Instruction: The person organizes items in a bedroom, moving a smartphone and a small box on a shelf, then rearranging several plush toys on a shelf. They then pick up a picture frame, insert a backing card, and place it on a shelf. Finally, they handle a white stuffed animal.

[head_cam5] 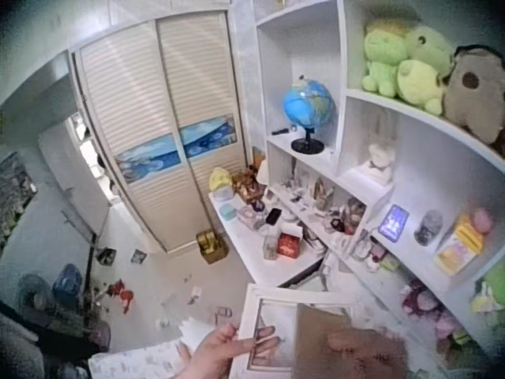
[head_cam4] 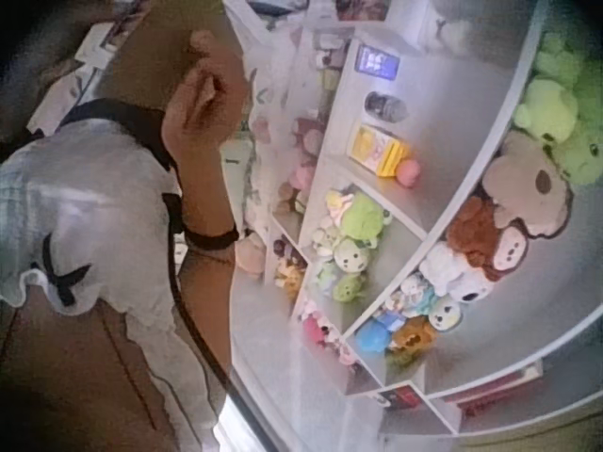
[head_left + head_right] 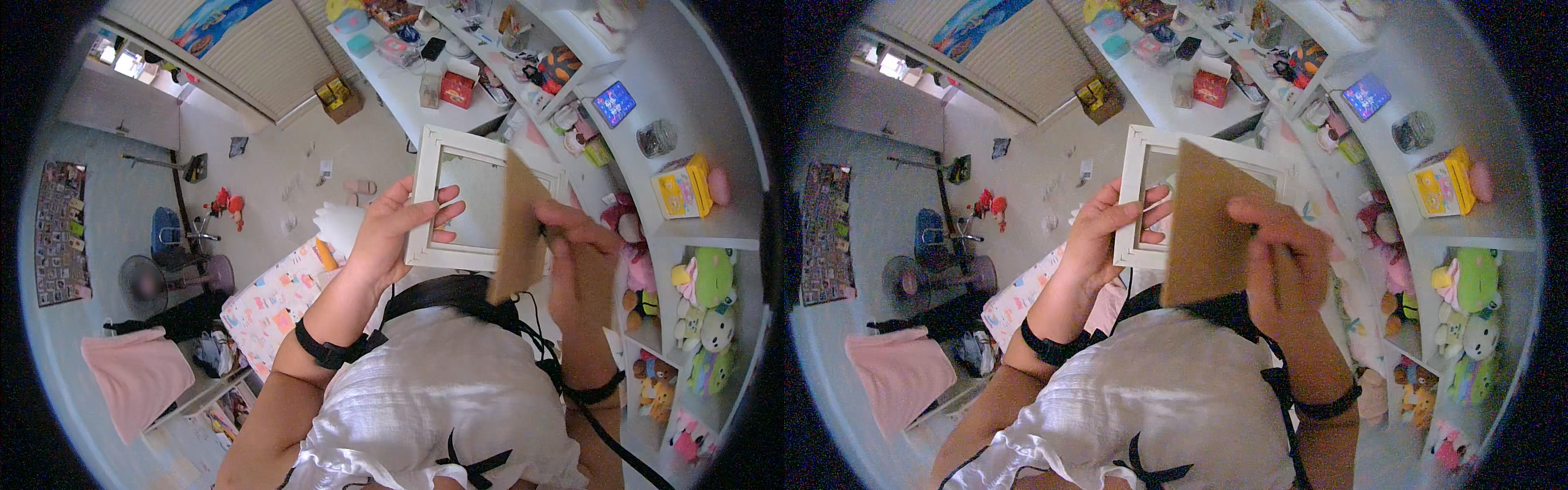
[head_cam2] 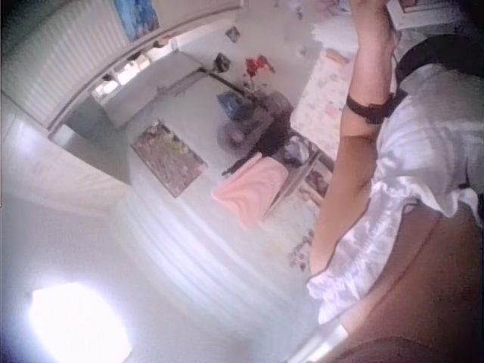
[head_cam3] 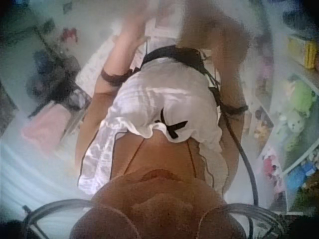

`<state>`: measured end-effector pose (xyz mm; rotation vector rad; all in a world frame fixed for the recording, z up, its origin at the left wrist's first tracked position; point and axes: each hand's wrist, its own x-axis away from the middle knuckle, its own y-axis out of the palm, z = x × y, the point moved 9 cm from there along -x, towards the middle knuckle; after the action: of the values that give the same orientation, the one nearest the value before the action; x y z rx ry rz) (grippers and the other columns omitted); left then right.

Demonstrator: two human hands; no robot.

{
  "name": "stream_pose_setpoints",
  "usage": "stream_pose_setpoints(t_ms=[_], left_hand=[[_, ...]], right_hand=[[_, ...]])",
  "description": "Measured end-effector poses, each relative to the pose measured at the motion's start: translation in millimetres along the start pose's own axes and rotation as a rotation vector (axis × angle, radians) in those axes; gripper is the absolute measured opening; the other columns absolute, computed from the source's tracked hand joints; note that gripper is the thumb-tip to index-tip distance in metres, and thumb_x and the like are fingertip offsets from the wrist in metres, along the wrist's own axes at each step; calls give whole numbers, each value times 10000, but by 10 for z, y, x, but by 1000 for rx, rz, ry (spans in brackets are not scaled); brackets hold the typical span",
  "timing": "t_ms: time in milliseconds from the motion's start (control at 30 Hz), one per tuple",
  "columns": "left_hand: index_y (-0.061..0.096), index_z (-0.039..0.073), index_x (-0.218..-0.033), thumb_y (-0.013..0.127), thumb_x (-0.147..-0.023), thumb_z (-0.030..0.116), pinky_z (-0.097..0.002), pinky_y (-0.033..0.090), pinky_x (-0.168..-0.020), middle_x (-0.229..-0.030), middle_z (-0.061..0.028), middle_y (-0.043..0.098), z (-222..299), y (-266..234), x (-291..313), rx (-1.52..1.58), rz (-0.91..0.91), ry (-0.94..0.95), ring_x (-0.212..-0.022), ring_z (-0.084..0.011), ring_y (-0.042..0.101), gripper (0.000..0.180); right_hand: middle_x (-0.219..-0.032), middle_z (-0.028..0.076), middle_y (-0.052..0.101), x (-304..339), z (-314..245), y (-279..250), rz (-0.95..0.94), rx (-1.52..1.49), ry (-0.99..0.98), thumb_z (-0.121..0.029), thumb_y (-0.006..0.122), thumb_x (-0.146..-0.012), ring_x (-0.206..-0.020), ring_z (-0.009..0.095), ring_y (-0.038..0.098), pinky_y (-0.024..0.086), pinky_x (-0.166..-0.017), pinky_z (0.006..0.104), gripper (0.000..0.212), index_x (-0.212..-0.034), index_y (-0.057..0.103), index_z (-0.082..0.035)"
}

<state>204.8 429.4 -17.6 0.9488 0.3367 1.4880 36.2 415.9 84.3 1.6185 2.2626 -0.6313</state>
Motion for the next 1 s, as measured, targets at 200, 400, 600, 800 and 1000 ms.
stream_pose_setpoints(t_ms=[200, 400, 600, 800, 1000], left_hand=[[367, 16, -1137, 489, -750, 25, -348, 526, -648, -1105, -203, 457, 472, -180, -128, 49, -18, 79, -995, -308, 490, 406], [375, 34, -1136, 477, -761, 3, -358, 503, -704, -1085, -157, 474, 634, -217, -114, 68, 4, 106, -998, -270, 487, 390], [386, 21, -1129, 493, -751, 0, -338, 484, -717, -1071, -132, 492, 719, -141, -55, 107, -45, 109, -957, -245, 511, 394], [422, 10, -1108, 518, -732, -2, -296, 452, -751, -1029, -106, 516, 649, 5, -108, 49, -49, 137, -898, -173, 527, 388], [413, 9, -1110, 515, -734, -3, -292, 437, -773, -1015, -98, 520, 597, 229, -174, 25, -66, 121, -893, -160, 525, 389]], right_hand=[[-869, 121, 548, -350, -425, 557, -312, 832, -218, -64, 552, -593, -798, 281, 524, 411, -708, 400, 250, -835, 491, -61], [-829, 108, 547, -476, -364, 894, -221, 884, -370, -127, 555, -558, -756, 263, 527, 425, -658, 387, 238, -779, 518, -47], [-831, 115, 547, -561, -280, 945, -149, 794, -379, -119, 547, -577, -768, 268, 535, 438, -666, 388, 237, -793, 517, -27], [-840, 119, 542, -610, -234, 836, -75, 699, -411, -112, 543, -587, -770, 275, 534, 435, -680, 392, 225, -789, 514, -19], [-830, 113, 534, -666, -238, 675, -82, 718, -428, -122, 540, -610, -763, 267, 527, 429, -687, 396, 183, -765, 516, -28]])
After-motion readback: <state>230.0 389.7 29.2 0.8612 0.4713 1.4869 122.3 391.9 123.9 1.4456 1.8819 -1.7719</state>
